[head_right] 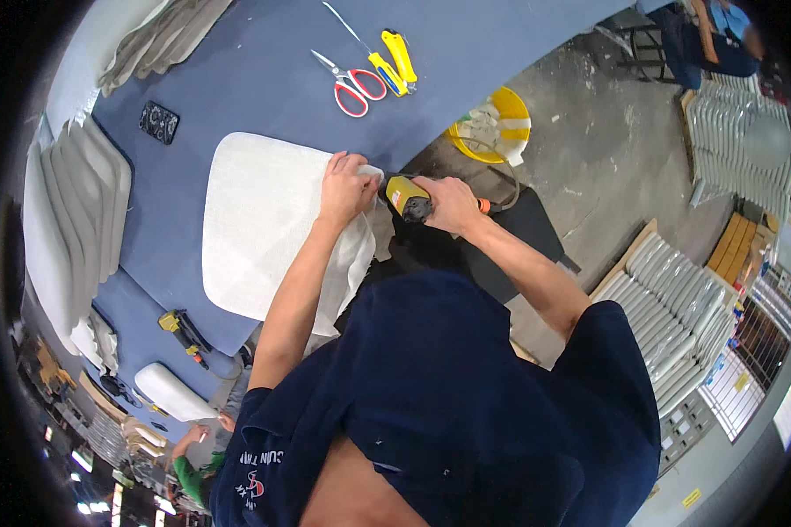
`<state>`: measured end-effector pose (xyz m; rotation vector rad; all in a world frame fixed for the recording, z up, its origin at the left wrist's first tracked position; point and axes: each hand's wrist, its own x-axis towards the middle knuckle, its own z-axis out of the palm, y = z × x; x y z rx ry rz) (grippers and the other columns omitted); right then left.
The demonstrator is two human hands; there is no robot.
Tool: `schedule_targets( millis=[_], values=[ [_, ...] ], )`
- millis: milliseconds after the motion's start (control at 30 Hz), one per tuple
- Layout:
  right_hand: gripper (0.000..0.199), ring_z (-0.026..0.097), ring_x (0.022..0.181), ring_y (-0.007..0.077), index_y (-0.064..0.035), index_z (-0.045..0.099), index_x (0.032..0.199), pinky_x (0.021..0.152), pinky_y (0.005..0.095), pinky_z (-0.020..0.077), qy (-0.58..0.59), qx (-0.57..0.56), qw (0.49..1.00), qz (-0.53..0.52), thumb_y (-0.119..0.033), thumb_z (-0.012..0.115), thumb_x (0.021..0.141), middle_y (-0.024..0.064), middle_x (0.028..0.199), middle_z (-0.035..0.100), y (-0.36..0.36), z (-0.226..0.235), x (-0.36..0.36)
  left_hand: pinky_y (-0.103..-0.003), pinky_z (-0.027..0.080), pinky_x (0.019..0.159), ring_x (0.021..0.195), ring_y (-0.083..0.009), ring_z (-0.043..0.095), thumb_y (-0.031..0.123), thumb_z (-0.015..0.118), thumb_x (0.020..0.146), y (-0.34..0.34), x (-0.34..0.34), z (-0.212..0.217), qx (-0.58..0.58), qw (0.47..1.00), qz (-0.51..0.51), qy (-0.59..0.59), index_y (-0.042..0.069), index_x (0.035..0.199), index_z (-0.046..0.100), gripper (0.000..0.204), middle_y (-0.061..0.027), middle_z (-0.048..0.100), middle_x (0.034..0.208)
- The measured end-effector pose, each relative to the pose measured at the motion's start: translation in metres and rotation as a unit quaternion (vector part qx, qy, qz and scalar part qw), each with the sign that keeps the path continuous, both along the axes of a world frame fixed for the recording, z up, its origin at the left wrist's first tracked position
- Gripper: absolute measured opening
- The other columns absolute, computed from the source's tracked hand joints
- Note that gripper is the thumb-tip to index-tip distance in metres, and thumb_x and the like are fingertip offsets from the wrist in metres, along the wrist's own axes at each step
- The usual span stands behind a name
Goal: The person covers a chair cushion with white fabric. They place the cushion on a table, trim excess fabric with scissors, and secure the fabric using a staple gun. The person works on one cushion at a time, folding and stapling the fabric edges.
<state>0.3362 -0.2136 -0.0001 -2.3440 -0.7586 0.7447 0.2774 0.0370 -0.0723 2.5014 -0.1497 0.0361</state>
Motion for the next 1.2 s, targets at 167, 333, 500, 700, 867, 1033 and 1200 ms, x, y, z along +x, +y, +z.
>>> schedule_targets(
  millis=[167, 333, 500, 700, 867, 1033, 1200],
  values=[
    [0.054, 0.071, 0.083, 0.0446, -0.0131, 0.07, 0.123, 0.075, 0.0534, 0.0567, 0.021, -0.003, 0.999, -0.024, -0.021, 0.083, 0.072, 0.0201, 0.085, 0.074, 0.0, -0.015, -0.031, -0.048, 0.043, 0.117, 0.114, -0.0296, 0.066, 0.027, 0.076, 0.089, 0.004, 0.0, -0.007, 0.01, 1.0, -0.007, 0.007, 0.005, 0.075, 0.081, 0.027, -0.009, 0.072, 0.111],
    [0.057, 0.071, 0.083, 0.0453, -0.0132, 0.069, 0.124, 0.075, 0.055, 0.0564, 0.013, -0.008, 0.998, -0.058, -0.021, 0.084, 0.07, 0.0211, 0.083, 0.073, 0.005, -0.028, -0.043, -0.048, 0.044, 0.116, 0.114, -0.0304, 0.067, 0.026, 0.076, 0.089, 0.005, 0.001, -0.008, 0.01, 1.0, -0.014, -0.005, 0.003, 0.076, 0.081, 0.026, -0.0086, 0.073, 0.111],
    [0.057, 0.071, 0.083, 0.0456, -0.0129, 0.067, 0.125, 0.074, 0.0554, 0.0555, 0.025, -0.001, 0.998, -0.054, -0.022, 0.084, 0.071, 0.0213, 0.084, 0.073, 0.01, -0.025, -0.04, -0.048, 0.044, 0.115, 0.112, -0.0284, 0.068, 0.024, 0.077, 0.088, 0.006, 0.002, -0.007, 0.006, 1.0, -0.013, -0.004, 0.002, 0.077, 0.08, 0.024, -0.0089, 0.073, 0.109],
    [0.054, 0.071, 0.082, 0.0451, -0.0126, 0.066, 0.124, 0.074, 0.0552, 0.0555, 0.031, -0.001, 0.999, -0.041, -0.024, 0.083, 0.073, 0.0207, 0.085, 0.073, 0.014, -0.021, -0.043, -0.047, 0.044, 0.115, 0.11, -0.0256, 0.068, 0.023, 0.077, 0.088, 0.006, 0.004, -0.003, -0.004, 1.0, -0.01, -0.009, 0.002, 0.078, 0.08, 0.023, -0.0094, 0.073, 0.108],
    [0.054, 0.071, 0.083, 0.0443, -0.0116, 0.065, 0.122, 0.073, 0.0554, 0.0554, 0.031, -0.025, 0.999, -0.034, -0.026, 0.083, 0.074, 0.0198, 0.085, 0.074, 0.018, -0.019, -0.046, -0.046, 0.043, 0.116, 0.11, -0.0262, 0.069, 0.023, 0.076, 0.089, 0.006, 0.004, -0.003, -0.008, 1.0, -0.007, -0.004, 0.002, 0.08, 0.08, 0.023, -0.0092, 0.073, 0.109],
    [0.052, 0.071, 0.085, 0.0447, -0.0104, 0.066, 0.119, 0.075, 0.0553, 0.0561, 0.04, -0.065, 0.996, -0.037, -0.028, 0.085, 0.073, 0.0199, 0.088, 0.074, 0.025, -0.017, -0.037, -0.047, 0.042, 0.117, 0.108, -0.0268, 0.069, 0.023, 0.075, 0.09, 0.005, 0.006, -0.002, -0.002, 1.0, -0.01, 0.004, 0.002, 0.08, 0.08, 0.024, -0.0096, 0.073, 0.109],
    [0.05, 0.071, 0.086, 0.0454, -0.0089, 0.07, 0.112, 0.078, 0.0556, 0.0567, 0.041, -0.068, 0.996, -0.048, -0.031, 0.088, 0.072, 0.0203, 0.087, 0.075, 0.02, -0.033, -0.04, -0.049, 0.04, 0.12, 0.112, -0.0265, 0.069, 0.022, 0.074, 0.092, 0.007, 0.008, -0.004, -0.017, 0.999, -0.031, 0.012, 0.003, 0.083, 0.081, 0.022, -0.0102, 0.073, 0.112]
  ],
)
